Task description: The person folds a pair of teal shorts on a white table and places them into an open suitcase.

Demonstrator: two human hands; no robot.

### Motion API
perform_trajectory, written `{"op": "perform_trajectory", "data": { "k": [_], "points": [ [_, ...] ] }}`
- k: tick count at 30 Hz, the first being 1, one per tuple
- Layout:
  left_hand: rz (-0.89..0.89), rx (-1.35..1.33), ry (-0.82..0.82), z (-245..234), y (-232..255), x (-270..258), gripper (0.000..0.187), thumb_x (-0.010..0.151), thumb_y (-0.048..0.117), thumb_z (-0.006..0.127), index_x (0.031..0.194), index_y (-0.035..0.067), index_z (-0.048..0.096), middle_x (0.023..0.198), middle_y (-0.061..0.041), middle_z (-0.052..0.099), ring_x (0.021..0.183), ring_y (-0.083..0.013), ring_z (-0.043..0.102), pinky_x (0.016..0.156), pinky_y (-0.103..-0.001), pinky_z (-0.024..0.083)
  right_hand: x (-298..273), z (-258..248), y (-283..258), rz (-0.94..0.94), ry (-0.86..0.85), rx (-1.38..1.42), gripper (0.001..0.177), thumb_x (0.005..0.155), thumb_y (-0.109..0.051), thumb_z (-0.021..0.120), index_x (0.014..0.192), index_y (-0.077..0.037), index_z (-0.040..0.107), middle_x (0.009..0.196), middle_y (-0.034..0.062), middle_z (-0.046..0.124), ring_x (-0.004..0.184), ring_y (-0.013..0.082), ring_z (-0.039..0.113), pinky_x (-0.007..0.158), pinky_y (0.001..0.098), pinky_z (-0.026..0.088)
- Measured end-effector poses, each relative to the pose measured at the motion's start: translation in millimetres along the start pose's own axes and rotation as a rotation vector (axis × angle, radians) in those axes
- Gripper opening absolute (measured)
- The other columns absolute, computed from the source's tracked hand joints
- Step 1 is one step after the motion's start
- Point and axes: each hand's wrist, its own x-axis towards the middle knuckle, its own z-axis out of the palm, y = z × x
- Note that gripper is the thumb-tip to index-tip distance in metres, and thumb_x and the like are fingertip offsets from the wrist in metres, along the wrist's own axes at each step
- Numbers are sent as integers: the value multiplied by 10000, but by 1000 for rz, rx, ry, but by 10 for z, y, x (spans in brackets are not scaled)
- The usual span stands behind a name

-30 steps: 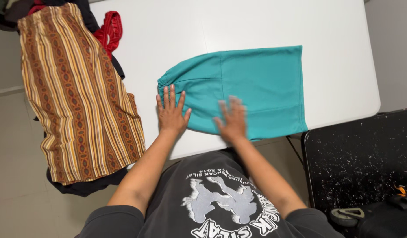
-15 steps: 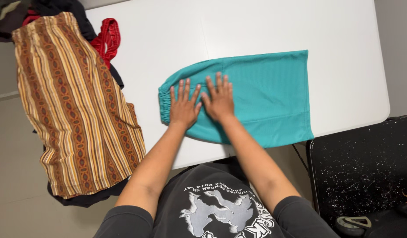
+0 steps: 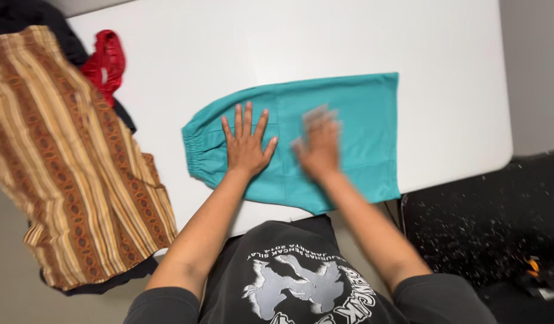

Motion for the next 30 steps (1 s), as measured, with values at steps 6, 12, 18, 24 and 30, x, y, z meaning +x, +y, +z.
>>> {"op": "perform_trajectory", "data": {
  "k": [6, 12, 18, 24, 30],
  "points": [
    [-95, -31, -90, 65, -34, 261, 839, 936, 720, 434, 1649, 319, 251, 1724, -129, -21, 1565, -398, -93, 1041, -856, -117, -725, -61, 336, -9, 10, -113, 807, 988, -491, 607, 1641, -133, 296, 1718, 180, 177, 1589, 415, 159, 1272, 588, 138],
    [-59, 19, -2, 103, -21, 208, 843, 980, 714, 409, 1672, 262, 241, 1734, -167, -37, 1574, -419, -101, 1041, -856, -125, -960, -571, 1332, 300, 19, -360, 785, 1067, -456, 516, 1659, -39, 211, 1725, 238, 111, 1575, 473, 78, 1249, 602, 73],
    [95, 11, 82, 153, 164, -702, 855, 970, 700, 464, 1666, 243, 269, 1734, -186, 12, 1596, -397, -68, 1069, -837, -115, -1085, -81, 149, 42, 29, -63, 804, 1011, -488, 528, 1637, -83, 227, 1710, 226, 121, 1580, 446, 87, 1267, 587, 74],
    [20, -20, 16, 233, -159, -1071, 874, 924, 703, 481, 1646, 257, 273, 1734, -154, 27, 1588, -383, -54, 1108, -795, -110, -1376, -233, 632, 167, -10, -230, 782, 990, -524, 503, 1630, -168, 230, 1712, 146, 125, 1584, 384, 101, 1264, 551, 81],
    [-12, -52, 32, 145, -81, -1059, 876, 913, 680, 486, 1617, 202, 278, 1706, -195, 37, 1567, -402, -38, 1096, -786, -116, -1392, -594, 1359, 387, -83, -448, 729, 1075, -449, 384, 1643, -68, 132, 1714, 186, 12, 1561, 417, -27, 1238, 540, 6]
  ]
}}
